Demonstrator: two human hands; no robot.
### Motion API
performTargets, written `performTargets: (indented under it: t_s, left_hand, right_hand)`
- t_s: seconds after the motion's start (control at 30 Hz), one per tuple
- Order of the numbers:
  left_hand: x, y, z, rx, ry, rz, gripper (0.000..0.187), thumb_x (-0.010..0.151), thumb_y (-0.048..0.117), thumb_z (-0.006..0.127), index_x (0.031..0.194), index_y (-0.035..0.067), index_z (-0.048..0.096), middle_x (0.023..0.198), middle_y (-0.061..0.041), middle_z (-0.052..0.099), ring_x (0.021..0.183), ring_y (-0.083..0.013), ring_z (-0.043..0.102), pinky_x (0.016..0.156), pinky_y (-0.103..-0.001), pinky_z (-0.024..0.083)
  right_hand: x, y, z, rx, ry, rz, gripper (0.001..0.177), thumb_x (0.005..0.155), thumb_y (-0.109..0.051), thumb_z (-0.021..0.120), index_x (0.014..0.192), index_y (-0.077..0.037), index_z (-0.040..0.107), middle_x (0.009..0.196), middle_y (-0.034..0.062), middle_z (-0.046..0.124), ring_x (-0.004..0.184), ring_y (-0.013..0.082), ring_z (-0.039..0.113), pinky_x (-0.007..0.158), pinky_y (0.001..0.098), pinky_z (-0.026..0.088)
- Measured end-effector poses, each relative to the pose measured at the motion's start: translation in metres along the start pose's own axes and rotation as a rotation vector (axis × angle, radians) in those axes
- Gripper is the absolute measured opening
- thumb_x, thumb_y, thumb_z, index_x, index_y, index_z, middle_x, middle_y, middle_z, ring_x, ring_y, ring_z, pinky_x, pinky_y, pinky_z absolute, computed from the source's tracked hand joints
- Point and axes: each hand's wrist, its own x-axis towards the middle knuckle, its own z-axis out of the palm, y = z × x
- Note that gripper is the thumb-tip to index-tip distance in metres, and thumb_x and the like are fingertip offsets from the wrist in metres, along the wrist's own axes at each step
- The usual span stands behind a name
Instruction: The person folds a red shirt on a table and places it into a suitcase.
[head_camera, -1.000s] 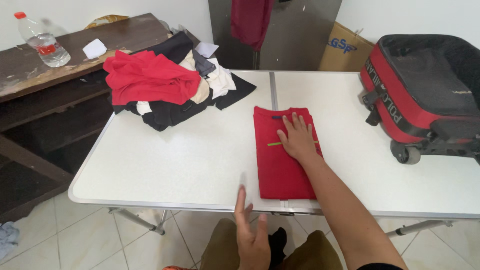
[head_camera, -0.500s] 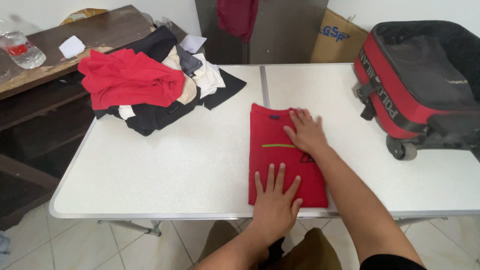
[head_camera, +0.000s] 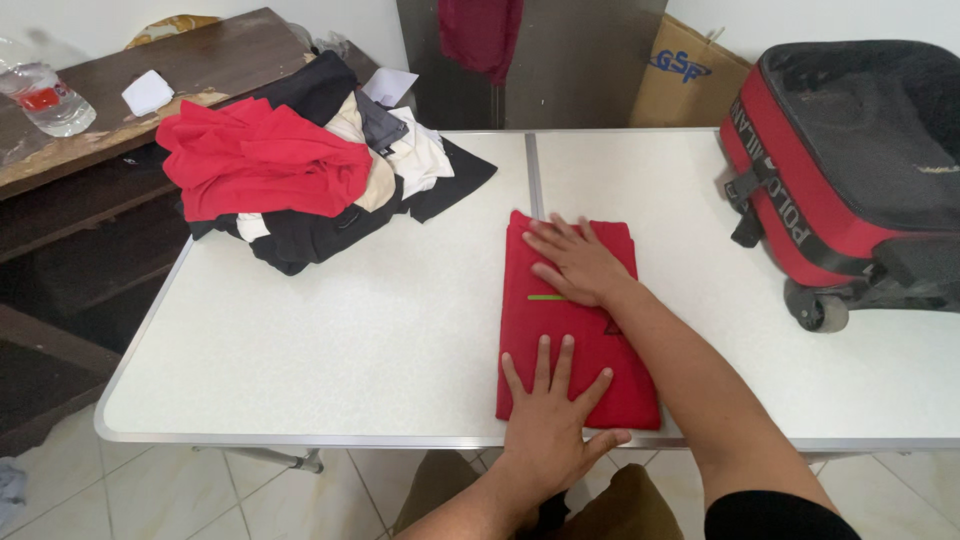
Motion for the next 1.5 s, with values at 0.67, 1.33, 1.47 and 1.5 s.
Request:
performTargets:
  t_s: [0.67, 1.33, 1.47, 1.5]
  left_hand:
    - [-0.001, 0.01, -0.014, 0.027, -0.063, -0.055, 0.094, 0.082, 0.082, 0.05, 0.155, 0.022, 0.043, 0.165, -0.029, 0.008, 0.153, -0.0522, -0.004, 0.108, -0.084, -0.009]
    - [-0.049, -0.029, -0.062, 0.419, -0.204, -0.267, 0.1, 0.098, 0.071, 0.033, 0.153, -0.01, 0.018, 0.166, -0.027, 0.009, 0.156, -0.0407, -0.002, 0.12, -0.065, -0.003]
    - [-0.001, -0.045, -0.024, 0.443, 0.154, -0.114, 0.077, 0.1, 0.045, 0.034, 0.152, -0.011, 0.028, 0.163, -0.03, 0.018, 0.153, -0.0416, 0.01, 0.119, -0.06, 0.006]
    - [0.018, -0.049, -0.01, 0.451, 0.23, -0.064, 0.07, 0.101, 0.037, 0.035, 0.152, -0.012, 0.03, 0.163, -0.03, 0.021, 0.153, -0.0411, 0.013, 0.12, -0.057, 0.008]
  right_hand:
    - [-0.176, -0.026, -0.03, -0.09, -0.128, 0.668, 0.068, 0.108, -0.053, 0.038, 0.158, -0.008, 0.029, 0.169, 0.0164, 0.018, 0.159, 0.0317, 0.01, 0.124, 0.0607, 0.004]
    - [-0.204, -0.07, -0.021, 0.019, -0.115, 0.572, 0.078, 0.103, -0.056, 0.035, 0.158, -0.002, 0.022, 0.168, 0.0165, 0.016, 0.157, 0.0275, 0.01, 0.123, 0.0595, 0.006]
    - [-0.179, -0.066, -0.005, 0.012, 0.174, 0.471, 0.072, 0.103, -0.047, 0.039, 0.155, 0.003, 0.031, 0.164, 0.0227, 0.026, 0.154, 0.0336, 0.019, 0.121, 0.0571, 0.012]
    - [-0.166, -0.064, 0.004, 0.036, 0.216, 0.428, 0.069, 0.104, -0.043, 0.038, 0.155, 0.003, 0.033, 0.164, 0.0225, 0.029, 0.154, 0.0337, 0.021, 0.122, 0.0554, 0.014]
